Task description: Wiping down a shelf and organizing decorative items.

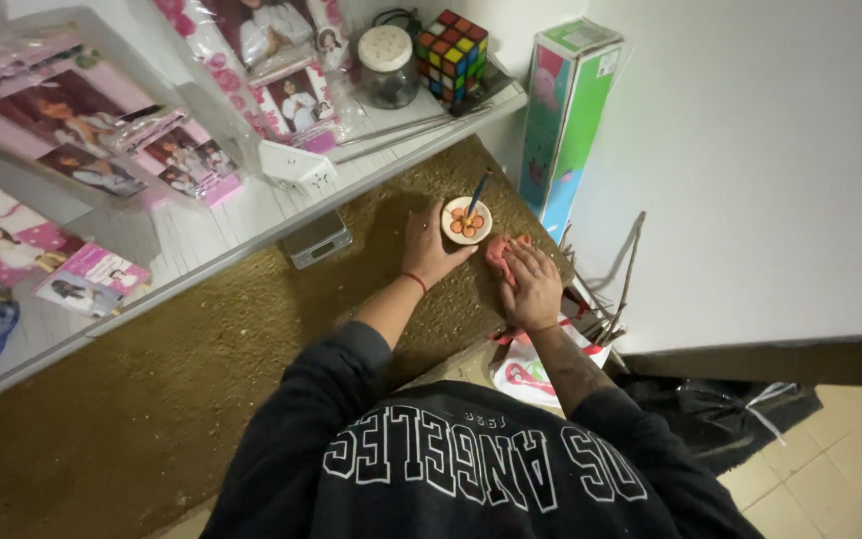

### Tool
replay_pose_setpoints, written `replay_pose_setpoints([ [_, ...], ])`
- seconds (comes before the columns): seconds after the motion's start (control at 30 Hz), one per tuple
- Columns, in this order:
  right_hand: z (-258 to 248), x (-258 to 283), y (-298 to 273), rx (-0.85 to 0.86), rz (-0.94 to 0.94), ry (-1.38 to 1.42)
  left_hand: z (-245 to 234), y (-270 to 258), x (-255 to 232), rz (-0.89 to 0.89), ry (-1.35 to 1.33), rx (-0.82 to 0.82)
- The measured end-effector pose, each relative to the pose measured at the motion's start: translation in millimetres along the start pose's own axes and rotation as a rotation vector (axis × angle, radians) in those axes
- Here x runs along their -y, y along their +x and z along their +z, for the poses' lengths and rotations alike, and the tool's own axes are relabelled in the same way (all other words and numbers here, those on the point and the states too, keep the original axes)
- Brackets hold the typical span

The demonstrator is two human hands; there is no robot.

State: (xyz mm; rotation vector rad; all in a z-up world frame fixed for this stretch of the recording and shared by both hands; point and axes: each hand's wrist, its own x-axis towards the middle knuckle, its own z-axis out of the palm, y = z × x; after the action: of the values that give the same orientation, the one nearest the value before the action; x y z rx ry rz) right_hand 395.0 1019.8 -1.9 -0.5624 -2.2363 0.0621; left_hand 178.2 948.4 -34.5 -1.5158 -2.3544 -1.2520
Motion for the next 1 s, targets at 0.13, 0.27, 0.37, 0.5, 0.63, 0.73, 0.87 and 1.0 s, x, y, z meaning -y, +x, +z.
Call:
replay_pose_setpoints([
  [0.13, 6, -12, -6, 0.01, -0.056, 0.026, -29, -18, -7, -0.015, 0.017, 0.02],
  [0.27, 4, -11, -7, 0.029, -0.063, 0.033, -62, -43, -11, -0.034, 0.017, 0.042],
  [0.37, 2, -10, -4, 0.039, -0.1, 0.065, -95, -71, -13, -0.131, -0.059, 0.115],
  [0.5, 6, -14, -10, 0.021, -0.148, 0.094, -140, -116, -1, -0.029, -0.079, 0.015],
  [0.63, 11, -12, -19, -0.015, -0.132, 0.062, -206, -169, 6, -0.132, 0.077, 0.049],
  [0.73, 4, 21, -21, -0.066, -0.16, 0.003, -241, -220, 25, -0.244, 0.077, -0.024],
  [0.87, 5, 84, -31, -0.133, -0.246, -0.058, -310, -288, 20, -0.442, -0.059, -0.096],
  [1.0, 21, 154, -45, -0.108, -0.298, -0.058, -353, -367, 36, -0.556, -0.058, -0.155],
])
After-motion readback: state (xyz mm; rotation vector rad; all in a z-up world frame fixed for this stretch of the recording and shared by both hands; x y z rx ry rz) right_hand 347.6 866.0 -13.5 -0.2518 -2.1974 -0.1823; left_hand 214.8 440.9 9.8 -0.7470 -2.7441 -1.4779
